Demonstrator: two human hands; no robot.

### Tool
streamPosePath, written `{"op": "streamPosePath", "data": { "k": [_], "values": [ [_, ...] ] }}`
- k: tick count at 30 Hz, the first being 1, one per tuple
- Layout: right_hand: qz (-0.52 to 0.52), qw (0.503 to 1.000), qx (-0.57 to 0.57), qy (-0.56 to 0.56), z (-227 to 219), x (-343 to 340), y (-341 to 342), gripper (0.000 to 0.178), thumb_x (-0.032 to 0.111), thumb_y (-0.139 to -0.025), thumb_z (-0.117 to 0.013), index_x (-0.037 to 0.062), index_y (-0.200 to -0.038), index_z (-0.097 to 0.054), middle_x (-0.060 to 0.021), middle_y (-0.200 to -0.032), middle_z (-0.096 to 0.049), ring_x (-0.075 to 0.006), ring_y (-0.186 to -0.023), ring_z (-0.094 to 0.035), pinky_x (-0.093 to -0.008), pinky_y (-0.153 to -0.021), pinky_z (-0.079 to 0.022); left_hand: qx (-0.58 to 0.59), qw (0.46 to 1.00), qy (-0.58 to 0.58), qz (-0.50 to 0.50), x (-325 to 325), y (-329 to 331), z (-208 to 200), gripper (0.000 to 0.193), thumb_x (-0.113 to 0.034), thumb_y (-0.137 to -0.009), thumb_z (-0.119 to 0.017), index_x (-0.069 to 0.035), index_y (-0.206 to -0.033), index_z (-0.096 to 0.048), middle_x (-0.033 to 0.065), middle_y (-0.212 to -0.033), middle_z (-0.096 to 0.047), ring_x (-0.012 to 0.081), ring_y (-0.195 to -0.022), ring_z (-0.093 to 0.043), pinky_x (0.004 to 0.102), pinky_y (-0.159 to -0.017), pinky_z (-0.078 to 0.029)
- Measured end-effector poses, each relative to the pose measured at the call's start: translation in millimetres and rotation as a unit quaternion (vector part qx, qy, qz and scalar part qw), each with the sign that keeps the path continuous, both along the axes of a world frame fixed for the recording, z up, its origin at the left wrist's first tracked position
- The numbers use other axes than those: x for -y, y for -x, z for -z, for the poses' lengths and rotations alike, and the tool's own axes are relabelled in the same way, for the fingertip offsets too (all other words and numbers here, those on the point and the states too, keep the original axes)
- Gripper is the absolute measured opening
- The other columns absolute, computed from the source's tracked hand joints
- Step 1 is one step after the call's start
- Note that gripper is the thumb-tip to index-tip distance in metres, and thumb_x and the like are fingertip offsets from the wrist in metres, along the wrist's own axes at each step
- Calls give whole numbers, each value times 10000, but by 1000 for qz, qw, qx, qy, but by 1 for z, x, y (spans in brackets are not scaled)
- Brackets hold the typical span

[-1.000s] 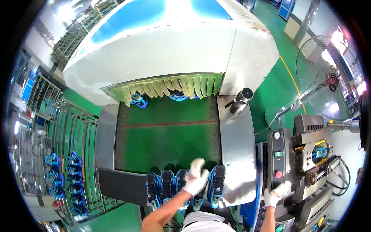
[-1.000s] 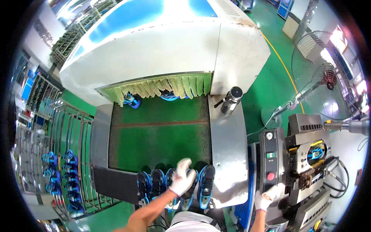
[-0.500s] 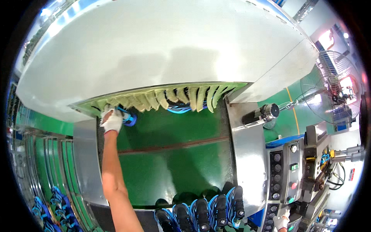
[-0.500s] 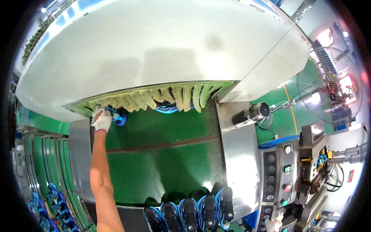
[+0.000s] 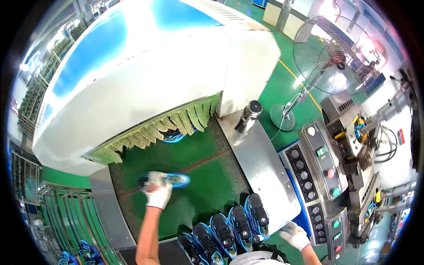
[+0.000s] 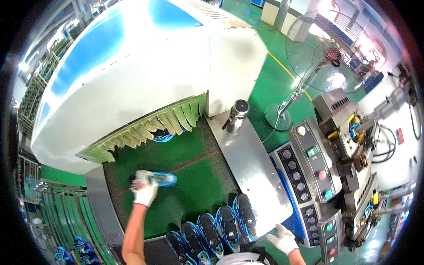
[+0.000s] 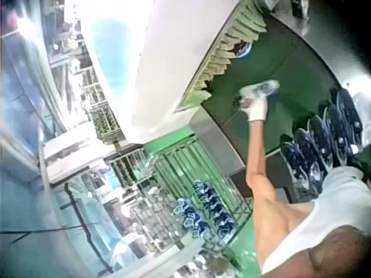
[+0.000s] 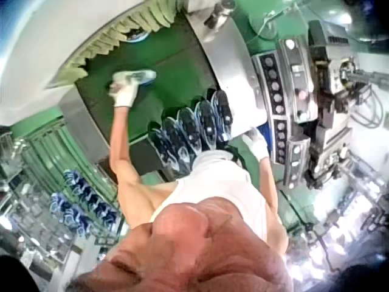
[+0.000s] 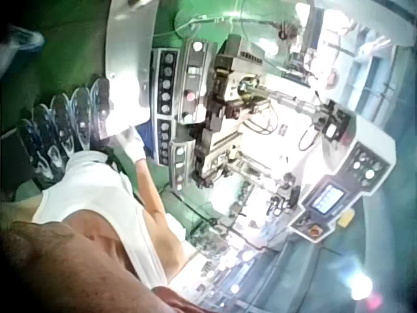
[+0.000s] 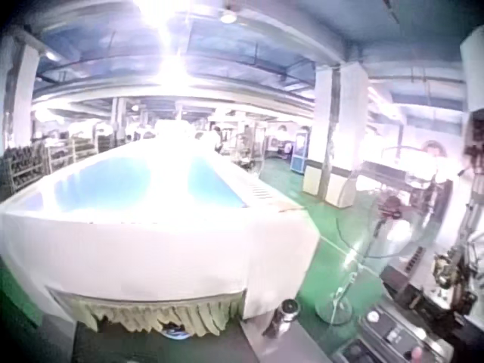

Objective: The person places shoes into a pressing machine, presses buttons to operate the machine, removes the shoes from the molds, and places them onto a conveyor belt.

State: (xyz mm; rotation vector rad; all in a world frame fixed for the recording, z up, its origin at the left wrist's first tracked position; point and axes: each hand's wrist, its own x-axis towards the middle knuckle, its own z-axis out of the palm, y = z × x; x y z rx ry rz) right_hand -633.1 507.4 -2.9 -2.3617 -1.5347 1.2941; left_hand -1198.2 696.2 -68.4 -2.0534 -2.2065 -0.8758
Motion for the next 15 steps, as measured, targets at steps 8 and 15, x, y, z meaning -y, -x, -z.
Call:
{"op": "streamPosePath", "data": {
  "k": [8, 15],
  "values": [
    [-81, 930, -6, -358, -2, -38, 24, 552, 323, -802, -720, 56, -1265, -580, -168, -1189, -655, -328, -1137, -626, -429, -967, -492, 107, 849, 34, 516, 76, -384, -105, 269, -178, -783, -735, -77, -1026, -679, 128, -1029, -684, 330, -963, -680, 423, -835, -561],
    [369, 894, -173, -185, -28, 127, -159, 657, 459, -699, -865, -31, -1100, -688, -200, -1047, -716, -275, -946, -704, -375, -851, -551, 126, 666, 43, 734, 127, -616, -218, 523, -116, -840, -767, 1, -1316, -584, 210, -1289, -578, 302, -1059, -660, 374, -807, -600]
  ]
}}
